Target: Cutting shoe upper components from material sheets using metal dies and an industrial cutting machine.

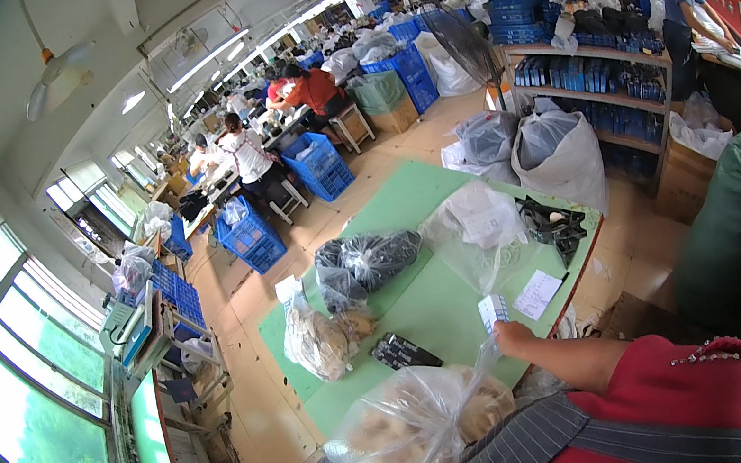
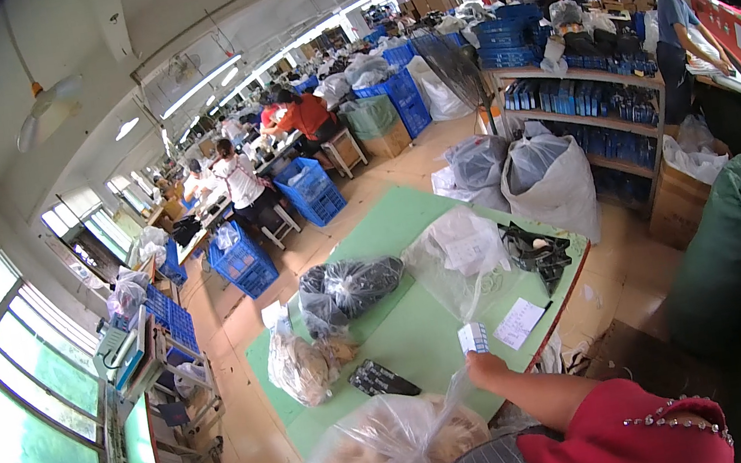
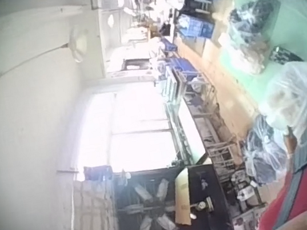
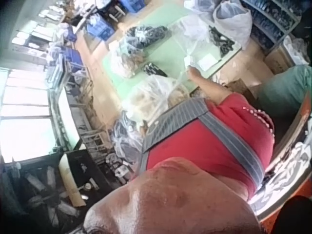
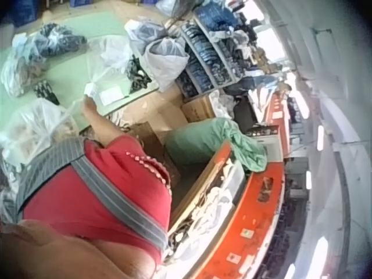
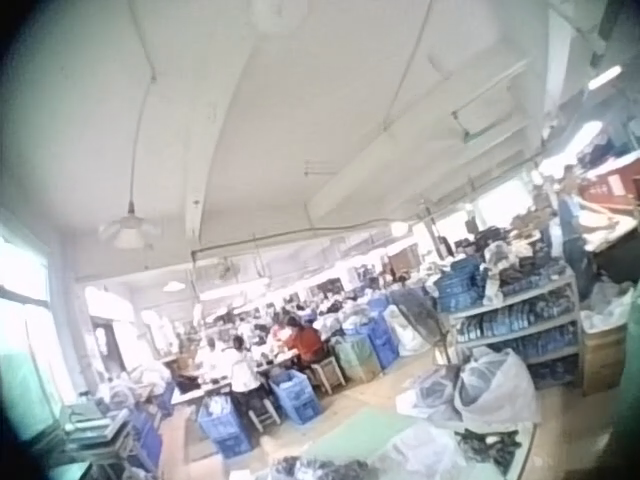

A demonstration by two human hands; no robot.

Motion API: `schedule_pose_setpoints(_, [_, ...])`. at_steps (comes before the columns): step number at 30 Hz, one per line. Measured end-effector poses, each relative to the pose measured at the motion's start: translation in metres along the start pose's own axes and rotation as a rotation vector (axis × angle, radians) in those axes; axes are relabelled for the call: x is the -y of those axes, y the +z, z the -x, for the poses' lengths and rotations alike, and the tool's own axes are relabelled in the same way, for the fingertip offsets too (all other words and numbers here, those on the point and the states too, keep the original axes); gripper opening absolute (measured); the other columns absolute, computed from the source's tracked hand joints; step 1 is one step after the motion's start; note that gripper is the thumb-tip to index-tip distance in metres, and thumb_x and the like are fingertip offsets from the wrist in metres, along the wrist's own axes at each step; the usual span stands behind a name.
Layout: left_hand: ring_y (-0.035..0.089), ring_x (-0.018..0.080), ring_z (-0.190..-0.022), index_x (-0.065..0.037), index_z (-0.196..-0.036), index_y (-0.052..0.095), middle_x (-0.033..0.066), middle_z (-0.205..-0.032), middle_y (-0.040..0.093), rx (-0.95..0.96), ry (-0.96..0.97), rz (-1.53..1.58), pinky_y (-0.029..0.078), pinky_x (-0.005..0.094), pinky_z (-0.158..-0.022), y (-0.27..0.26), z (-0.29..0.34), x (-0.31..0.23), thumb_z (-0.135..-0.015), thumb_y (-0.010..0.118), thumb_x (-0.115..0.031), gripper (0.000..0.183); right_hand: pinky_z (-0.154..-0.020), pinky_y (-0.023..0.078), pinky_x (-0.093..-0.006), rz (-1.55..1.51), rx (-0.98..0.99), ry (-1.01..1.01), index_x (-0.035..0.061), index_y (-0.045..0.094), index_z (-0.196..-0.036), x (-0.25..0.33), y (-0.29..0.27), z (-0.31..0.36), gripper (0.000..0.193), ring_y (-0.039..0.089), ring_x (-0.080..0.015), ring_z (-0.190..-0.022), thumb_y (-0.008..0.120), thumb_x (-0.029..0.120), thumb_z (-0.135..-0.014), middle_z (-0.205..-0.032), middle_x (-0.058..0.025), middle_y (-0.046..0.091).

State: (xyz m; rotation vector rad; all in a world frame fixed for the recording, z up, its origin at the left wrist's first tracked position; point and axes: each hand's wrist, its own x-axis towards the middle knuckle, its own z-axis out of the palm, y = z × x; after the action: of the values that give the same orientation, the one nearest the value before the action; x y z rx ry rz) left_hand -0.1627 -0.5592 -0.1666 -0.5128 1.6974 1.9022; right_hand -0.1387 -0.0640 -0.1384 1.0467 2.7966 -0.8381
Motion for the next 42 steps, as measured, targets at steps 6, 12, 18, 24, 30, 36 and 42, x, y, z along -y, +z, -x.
schedule_pose_setpoints(6, [0.059,0.0194,-0.066,0.003,-0.112,0.042,0.0085,-0.067,0.055,0.248,0.693,-0.128,0.053,0.0352,-0.066,0.144,0.045,-0.110,-0.093,0.047,-0.011,0.024,-0.070,0.049,-0.0373,-0.612,0.298,-0.676,0.0073,0.060,-0.103,0.110,-0.109,0.026,0.027,0.063,-0.0299,-0.080,0.053,0.011,-0.078,-0.090,-0.0165,0.065])
schedule_pose_setpoints(12, [0.059,0.0280,-0.085,-0.004,-0.120,0.044,0.0101,-0.106,0.056,0.464,0.967,-0.799,0.049,0.0344,-0.071,0.202,0.002,-0.088,-0.076,0.069,-0.015,0.052,-0.078,0.013,-0.0751,-0.077,0.615,-1.417,0.0096,0.061,-0.091,0.195,-0.105,0.145,0.023,0.062,-0.0298,-0.092,0.043,0.024,-0.089,-0.086,-0.0157,0.065])
schedule_pose_setpoints(18, [0.058,0.0237,-0.074,-0.005,-0.120,0.043,0.0092,-0.090,0.057,0.120,1.443,-0.972,0.046,0.0324,-0.063,0.244,0.012,-0.083,-0.084,0.056,-0.018,0.040,-0.100,0.032,-0.0401,-0.384,0.517,-1.159,0.0069,0.038,-0.132,0.160,-0.124,0.086,0.068,0.044,-0.0333,-0.113,0.066,0.027,-0.074,-0.122,-0.0178,0.044])
schedule_pose_setpoints(24, [0.054,0.0237,-0.075,-0.003,-0.106,0.045,0.0133,-0.088,0.053,0.278,0.854,-0.541,0.043,0.0358,-0.066,0.227,0.002,-0.073,-0.091,0.040,-0.040,0.040,-0.101,0.032,-0.0411,-0.268,0.653,-0.999,0.0134,0.030,-0.140,0.140,-0.070,0.080,0.090,0.034,-0.0341,-0.125,0.075,0.047,-0.070,-0.134,-0.0211,0.032])
schedule_pose_setpoints(30, [0.052,0.0193,-0.074,-0.002,-0.106,0.049,0.0112,-0.080,0.056,0.378,0.777,-0.605,0.042,0.0319,-0.067,0.221,-0.026,-0.090,-0.094,0.021,-0.059,0.064,-0.073,0.049,-0.0328,-0.537,0.351,-0.870,0.0052,0.064,-0.093,0.142,-0.022,0.055,0.016,0.064,-0.0201,-0.079,0.059,0.018,-0.085,-0.086,-0.0100,0.067])
schedule_pose_setpoints(36, [0.059,0.0184,-0.066,0.001,-0.109,0.053,0.0128,-0.094,0.062,0.666,0.285,-0.357,0.049,0.0314,-0.067,0.172,-0.041,-0.130,-0.097,0.033,-0.043,0.050,-0.067,0.045,-0.0268,-0.856,0.636,-0.953,0.0036,0.059,-0.097,0.188,-0.093,0.035,0.020,0.057,-0.0105,-0.073,0.063,0.020,-0.086,-0.083,-0.0048,0.063])
schedule_pose_setpoints(42, [0.059,0.0228,-0.075,0.000,-0.090,0.064,0.0113,-0.084,0.064,0.745,0.492,-0.787,0.047,0.0350,-0.071,0.191,-0.005,-0.169,-0.084,0.052,-0.029,0.032,-0.084,0.043,-0.0286,-0.857,0.716,-0.849,0.0050,0.041,-0.126,0.194,-0.020,0.034,0.046,0.052,-0.0128,-0.090,0.051,0.037,-0.094,-0.092,-0.0054,0.054])
